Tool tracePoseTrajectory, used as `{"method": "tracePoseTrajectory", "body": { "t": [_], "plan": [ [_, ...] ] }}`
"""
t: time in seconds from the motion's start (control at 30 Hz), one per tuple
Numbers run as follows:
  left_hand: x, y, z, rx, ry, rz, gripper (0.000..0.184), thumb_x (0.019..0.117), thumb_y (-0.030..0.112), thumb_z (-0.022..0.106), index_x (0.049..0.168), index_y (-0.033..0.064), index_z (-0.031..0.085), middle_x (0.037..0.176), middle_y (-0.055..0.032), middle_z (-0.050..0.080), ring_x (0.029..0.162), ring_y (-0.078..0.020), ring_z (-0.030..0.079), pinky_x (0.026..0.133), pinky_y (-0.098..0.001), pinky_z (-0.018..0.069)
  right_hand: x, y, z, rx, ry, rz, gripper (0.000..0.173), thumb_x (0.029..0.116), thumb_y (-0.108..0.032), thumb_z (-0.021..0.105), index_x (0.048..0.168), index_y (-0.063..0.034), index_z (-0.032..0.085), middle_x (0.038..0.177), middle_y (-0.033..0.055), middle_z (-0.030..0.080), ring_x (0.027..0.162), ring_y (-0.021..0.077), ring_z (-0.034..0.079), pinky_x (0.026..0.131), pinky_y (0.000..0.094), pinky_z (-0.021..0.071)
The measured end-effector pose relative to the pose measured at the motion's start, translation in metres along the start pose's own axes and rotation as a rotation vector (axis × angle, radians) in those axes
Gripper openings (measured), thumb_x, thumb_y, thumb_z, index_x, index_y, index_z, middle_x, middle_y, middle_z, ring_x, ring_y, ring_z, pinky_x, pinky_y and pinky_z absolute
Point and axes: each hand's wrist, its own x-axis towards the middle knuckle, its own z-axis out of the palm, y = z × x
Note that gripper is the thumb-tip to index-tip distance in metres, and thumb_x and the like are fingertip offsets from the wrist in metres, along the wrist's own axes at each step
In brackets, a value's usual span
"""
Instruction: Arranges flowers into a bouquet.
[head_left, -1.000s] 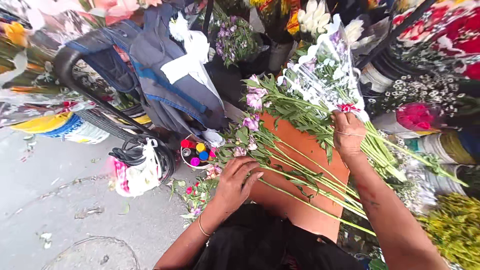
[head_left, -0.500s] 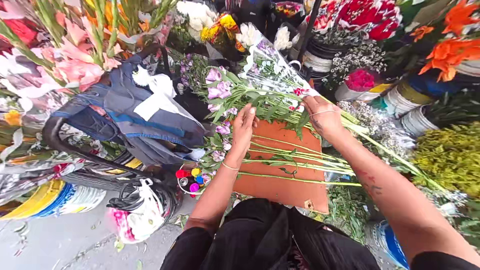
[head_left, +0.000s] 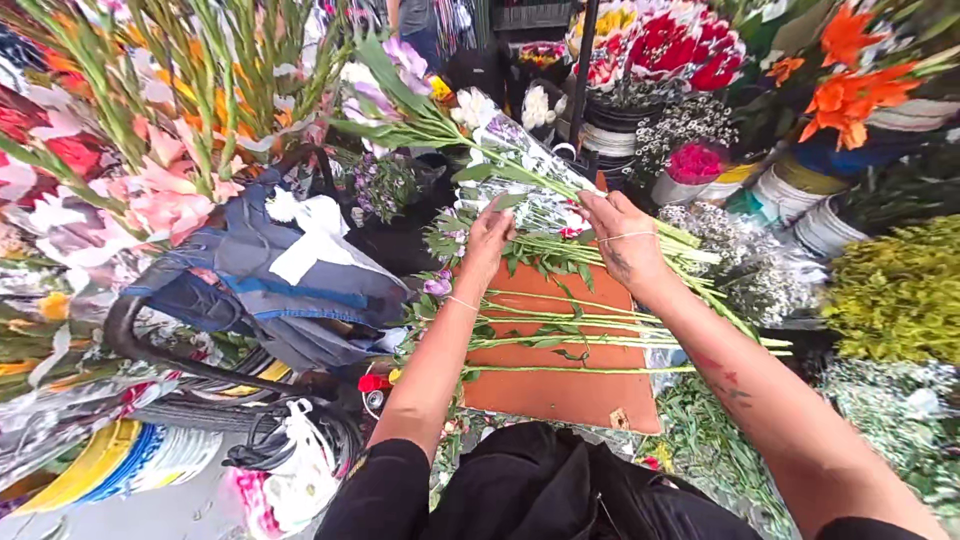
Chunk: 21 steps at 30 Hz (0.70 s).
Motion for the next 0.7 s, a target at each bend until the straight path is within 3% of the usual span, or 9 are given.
{"method": "tracePoseTrajectory", "body": {
  "t": [0.07, 0.13, 0.2, 0.23, 0.37, 0.47, 0.6, 0.67, 0.7],
  "plan": [
    [-0.018, 0.029, 0.022, -0.373, -0.024, 0.099, 0.019, 0.1047, 0.016, 0.052, 0.117, 0.0087, 0.066, 0.108, -0.0043, 0.072, 0.078, -0.0071, 0.065, 0.07, -0.0233, 0.0553, -0.014, -0.004, -0.014, -0.004, -0.015, -0.043, 0.03, 0.1061, -0.019, 0.054, 0.129, -0.0065, 0.069, 0.095, 0.0213, 0.066, 0.073, 0.0375, 0.067, 0.061, 0.0524, 0.0544],
    [-0.032, 0.049, 0.037, -0.478, -0.058, 0.147, 0.026, 0.1084, 0.019, 0.048, 0.123, 0.0077, 0.066, 0.111, -0.0048, 0.071, 0.082, -0.0078, 0.066, 0.074, -0.0222, 0.0563, -0.028, -0.013, -0.03, -0.049, -0.09, -0.055, 0.03, 0.1062, -0.024, 0.054, 0.125, -0.0057, 0.069, 0.093, 0.0192, 0.066, 0.07, 0.0362, 0.067, 0.057, 0.0516, 0.0542],
    [-0.042, 0.059, 0.054, -0.516, -0.063, 0.17, 0.027, 0.1094, 0.019, 0.044, 0.113, 0.0069, 0.069, 0.101, -0.0043, 0.072, 0.08, -0.0094, 0.067, 0.075, -0.0243, 0.058, -0.036, -0.026, -0.047, -0.176, -0.137, -0.051, 0.033, 0.1061, -0.03, 0.054, 0.119, -0.003, 0.066, 0.088, 0.0188, 0.065, 0.063, 0.0371, 0.066, 0.05, 0.0509, 0.0515],
    [-0.046, 0.061, 0.062, -0.525, -0.085, 0.178, 0.028, 0.1096, 0.019, 0.043, 0.108, 0.0079, 0.069, 0.098, -0.0034, 0.071, 0.08, -0.0097, 0.067, 0.076, -0.0251, 0.0582, -0.042, -0.031, -0.053, -0.249, -0.118, -0.041, 0.032, 0.1063, -0.031, 0.053, 0.108, -0.0013, 0.064, 0.08, 0.0178, 0.062, 0.058, 0.0372, 0.064, 0.045, 0.0493, 0.0481],
    [-0.053, 0.068, 0.072, -0.513, -0.042, 0.222, 0.034, 0.1114, 0.02, 0.037, 0.102, 0.0096, 0.068, 0.091, -0.0015, 0.071, 0.077, -0.0094, 0.068, 0.075, -0.0253, 0.0585, -0.103, -0.009, -0.079, -0.419, -0.083, 0.096, 0.035, 0.108, -0.026, 0.046, 0.09, 0.0023, 0.057, 0.069, 0.0186, 0.058, 0.056, 0.0401, 0.064, 0.044, 0.05, 0.0471],
    [-0.041, 0.07, 0.049, -0.477, 0.059, 0.219, 0.032, 0.1129, 0.021, 0.032, 0.106, 0.0096, 0.061, 0.092, -0.0018, 0.069, 0.079, -0.0101, 0.067, 0.077, -0.0265, 0.0587, -0.202, 0.051, -0.112, -0.479, -0.177, 0.21, 0.04, 0.1092, -0.027, 0.042, 0.094, 0.0078, 0.056, 0.075, 0.0269, 0.062, 0.066, 0.0486, 0.067, 0.052, 0.0589, 0.0507],
    [-0.048, 0.059, 0.043, -0.408, 0.079, 0.115, 0.033, 0.1124, 0.019, 0.034, 0.103, 0.0081, 0.063, 0.089, -0.0024, 0.07, 0.074, -0.0102, 0.068, 0.072, -0.0252, 0.0593, -0.383, 0.112, -0.164, -0.513, -0.314, 0.377, 0.051, 0.1095, -0.034, 0.034, 0.096, 0.0103, 0.054, 0.076, 0.0306, 0.061, 0.066, 0.0515, 0.066, 0.053, 0.0625, 0.0505],
    [-0.055, 0.052, 0.048, -0.442, 0.086, 0.081, 0.033, 0.1126, 0.021, 0.034, 0.102, 0.0085, 0.062, 0.088, -0.002, 0.068, 0.074, -0.0099, 0.067, 0.074, -0.0246, 0.0587, -0.46, 0.116, -0.19, -0.518, -0.502, 0.651, 0.044, 0.11, -0.029, 0.037, 0.101, 0.0105, 0.056, 0.081, 0.0334, 0.064, 0.073, 0.0558, 0.067, 0.059, 0.0685, 0.0506],
    [-0.055, 0.051, 0.047, -0.457, 0.098, 0.082, 0.033, 0.1129, 0.021, 0.033, 0.103, 0.0087, 0.061, 0.088, -0.0019, 0.067, 0.074, -0.01, 0.066, 0.075, -0.025, 0.0585, -0.491, 0.116, -0.202, -0.495, -0.606, 0.843, 0.041, 0.111, -0.027, 0.04, 0.109, 0.0096, 0.057, 0.089, 0.0359, 0.065, 0.084, 0.0586, 0.067, 0.068, 0.0728, 0.0502]
  ]
}}
